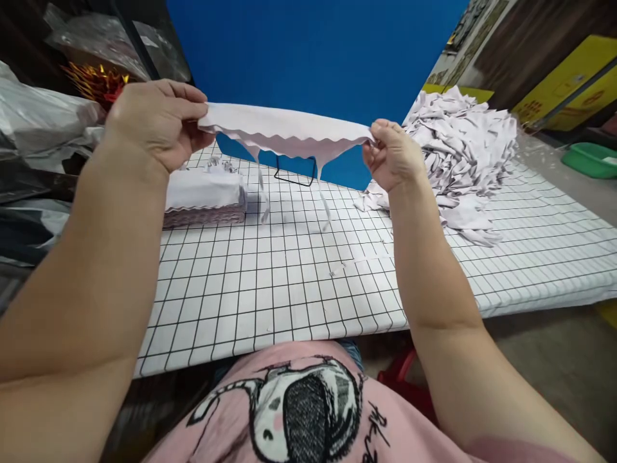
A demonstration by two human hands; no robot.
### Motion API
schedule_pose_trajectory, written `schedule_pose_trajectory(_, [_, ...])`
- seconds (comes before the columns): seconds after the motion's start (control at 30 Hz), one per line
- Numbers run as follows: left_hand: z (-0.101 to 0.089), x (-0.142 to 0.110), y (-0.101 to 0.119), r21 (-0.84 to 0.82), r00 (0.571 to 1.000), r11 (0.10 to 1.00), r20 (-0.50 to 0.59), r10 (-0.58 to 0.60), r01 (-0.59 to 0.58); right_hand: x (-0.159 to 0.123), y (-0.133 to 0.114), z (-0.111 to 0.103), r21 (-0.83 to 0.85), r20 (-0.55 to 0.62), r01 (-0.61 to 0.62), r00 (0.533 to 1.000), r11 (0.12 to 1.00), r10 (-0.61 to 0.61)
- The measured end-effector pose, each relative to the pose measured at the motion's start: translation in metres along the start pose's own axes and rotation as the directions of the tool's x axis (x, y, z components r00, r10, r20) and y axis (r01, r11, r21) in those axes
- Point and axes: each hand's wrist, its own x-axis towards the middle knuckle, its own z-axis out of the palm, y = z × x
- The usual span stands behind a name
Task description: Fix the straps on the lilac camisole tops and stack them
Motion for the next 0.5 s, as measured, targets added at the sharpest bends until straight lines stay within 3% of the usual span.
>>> schedule_pose_trajectory(0.07, [-0.003, -0.023, -0.011, -0.025, 0.995, 0.995, 0.009, -0.096, 0.096, -0.026, 0.005, -0.005, 0.047, 0.009, -0.084, 0.996, 0.995, 0.083])
schedule_pose_trajectory(0.13, [-0.006, -0.056, -0.038, -0.001, 0.965, 0.966, 0.05, -0.258, 0.258, -0.067, 0.023, -0.011, 0.063, 0.032, -0.209, 0.978, 0.976, 0.207])
schedule_pose_trajectory(0.2, [-0.01, -0.095, -0.073, 0.069, 0.882, 0.886, 0.085, -0.463, 0.458, -0.116, 0.048, -0.017, 0.029, 0.05, -0.381, 0.924, 0.924, 0.379])
schedule_pose_trajectory(0.27, [-0.016, -0.135, -0.107, 0.15, 0.75, 0.758, 0.121, -0.651, 0.634, -0.162, 0.074, -0.023, -0.053, 0.073, -0.53, 0.843, 0.846, 0.533])
schedule_pose_trajectory(0.33, [-0.024, -0.17, -0.131, 0.2, 0.642, 0.659, 0.151, -0.752, 0.725, -0.198, 0.092, -0.028, -0.155, 0.098, -0.612, 0.772, 0.776, 0.628])
schedule_pose_trajectory(0.37, [-0.029, -0.184, -0.139, 0.225, 0.616, 0.634, 0.155, -0.773, 0.74, -0.212, 0.097, -0.031, -0.22, 0.108, -0.623, 0.749, 0.751, 0.653])
schedule_pose_trajectory(0.43, [-0.036, -0.205, -0.146, 0.298, 0.608, 0.625, 0.159, -0.778, 0.721, -0.228, 0.098, -0.034, -0.4, 0.125, -0.569, 0.743, 0.718, 0.658])
schedule_pose_trajectory(0.47, [-0.038, -0.212, -0.146, 0.373, 0.636, 0.638, 0.147, -0.758, 0.674, -0.233, 0.095, -0.034, -0.517, 0.126, -0.491, 0.766, 0.701, 0.63])
schedule_pose_trajectory(0.5, [-0.038, -0.217, -0.146, 0.473, 0.691, 0.652, 0.118, -0.713, 0.592, -0.236, 0.093, -0.034, -0.637, 0.121, -0.38, 0.81, 0.671, 0.574])
